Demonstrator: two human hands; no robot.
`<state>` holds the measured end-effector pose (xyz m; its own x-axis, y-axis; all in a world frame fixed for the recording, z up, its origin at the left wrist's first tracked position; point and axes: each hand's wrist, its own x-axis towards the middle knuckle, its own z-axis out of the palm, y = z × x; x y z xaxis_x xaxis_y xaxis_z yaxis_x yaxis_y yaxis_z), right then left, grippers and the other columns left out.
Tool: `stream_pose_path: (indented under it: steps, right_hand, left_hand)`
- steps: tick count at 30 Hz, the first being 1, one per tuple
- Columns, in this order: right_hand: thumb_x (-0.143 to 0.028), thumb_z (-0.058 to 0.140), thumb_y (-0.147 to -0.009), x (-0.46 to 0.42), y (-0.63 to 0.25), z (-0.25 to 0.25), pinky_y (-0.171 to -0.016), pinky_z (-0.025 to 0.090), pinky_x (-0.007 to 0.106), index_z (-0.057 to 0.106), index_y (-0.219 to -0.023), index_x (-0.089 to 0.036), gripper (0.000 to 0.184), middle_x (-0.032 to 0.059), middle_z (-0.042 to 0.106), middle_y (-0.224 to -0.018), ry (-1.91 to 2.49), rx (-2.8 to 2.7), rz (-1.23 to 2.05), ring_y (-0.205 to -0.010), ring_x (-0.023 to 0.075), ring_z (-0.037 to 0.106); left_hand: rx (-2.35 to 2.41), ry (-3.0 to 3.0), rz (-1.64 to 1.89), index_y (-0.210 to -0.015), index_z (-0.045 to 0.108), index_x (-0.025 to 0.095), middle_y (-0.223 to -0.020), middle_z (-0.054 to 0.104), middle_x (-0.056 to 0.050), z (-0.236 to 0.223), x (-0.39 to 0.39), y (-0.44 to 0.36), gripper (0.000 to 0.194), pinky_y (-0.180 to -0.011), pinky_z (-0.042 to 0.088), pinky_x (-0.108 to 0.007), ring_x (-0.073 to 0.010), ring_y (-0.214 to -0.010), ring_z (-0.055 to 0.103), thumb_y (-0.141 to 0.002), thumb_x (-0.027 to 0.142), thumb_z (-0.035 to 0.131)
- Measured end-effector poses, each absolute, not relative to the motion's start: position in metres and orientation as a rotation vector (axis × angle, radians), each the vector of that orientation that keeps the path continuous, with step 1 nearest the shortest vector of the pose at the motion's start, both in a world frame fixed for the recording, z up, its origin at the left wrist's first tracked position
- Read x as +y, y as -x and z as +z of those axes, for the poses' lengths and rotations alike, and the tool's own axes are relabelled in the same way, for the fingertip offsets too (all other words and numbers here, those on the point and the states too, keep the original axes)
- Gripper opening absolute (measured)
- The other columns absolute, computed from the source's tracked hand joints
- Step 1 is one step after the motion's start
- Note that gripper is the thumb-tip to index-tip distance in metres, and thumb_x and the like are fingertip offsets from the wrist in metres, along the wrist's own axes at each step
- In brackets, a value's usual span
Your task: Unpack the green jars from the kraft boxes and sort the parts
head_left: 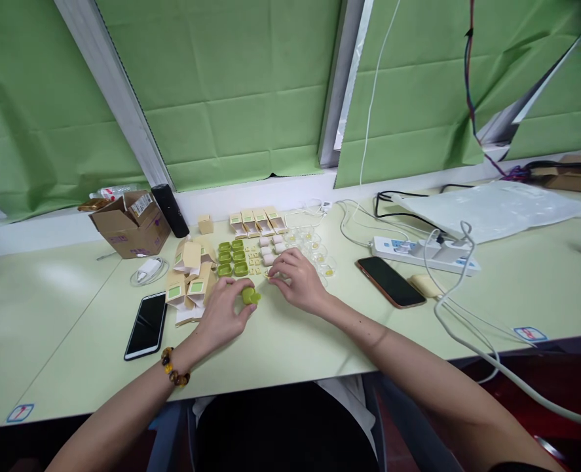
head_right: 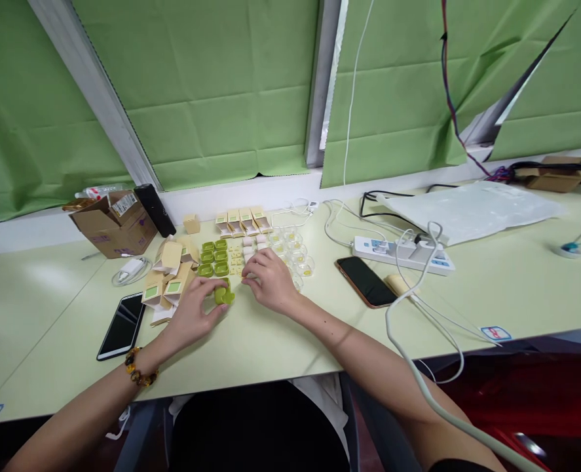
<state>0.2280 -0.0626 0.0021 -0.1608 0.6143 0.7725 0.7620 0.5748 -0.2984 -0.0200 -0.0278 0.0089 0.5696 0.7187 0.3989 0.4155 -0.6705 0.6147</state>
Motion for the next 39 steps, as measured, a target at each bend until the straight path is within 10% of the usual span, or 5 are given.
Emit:
stream_pose_path:
  steps: [14,39]
  right_hand:
    - [-0.014,0.065,-0.089,-0.016,-0.193,0.004,-0.091,0.033,0.043,0.083,-0.093,-0.014,0.018,0.0178,0.072,-0.108,1.783,-2.357,-0.398,-0.109,0.0314,0.052]
    - [-0.009,0.063,-0.090,-0.016,-0.198,-0.013,-0.089,0.031,0.044,0.084,-0.091,-0.014,0.021,0.0179,0.072,-0.101,1.698,-2.349,-0.564,-0.105,0.0308,0.049]
  left_hand:
    - [1.008,-2.641,0.424,-0.096,0.058,0.024,-0.104,0.072,-0.008,0.003,-0.039,0.032,0.008,-0.095,0.039,-0.051,-0.0351,-0.120,0.051,-0.094,0.027,0.065]
    - [0.934,-2.672,0.505,-0.088,0.065,0.024,-0.128,0.075,-0.004,-0.005,-0.035,0.031,0.011,-0.100,0.040,-0.054,-0.0340,-0.127,0.050,-0.095,0.016,0.064]
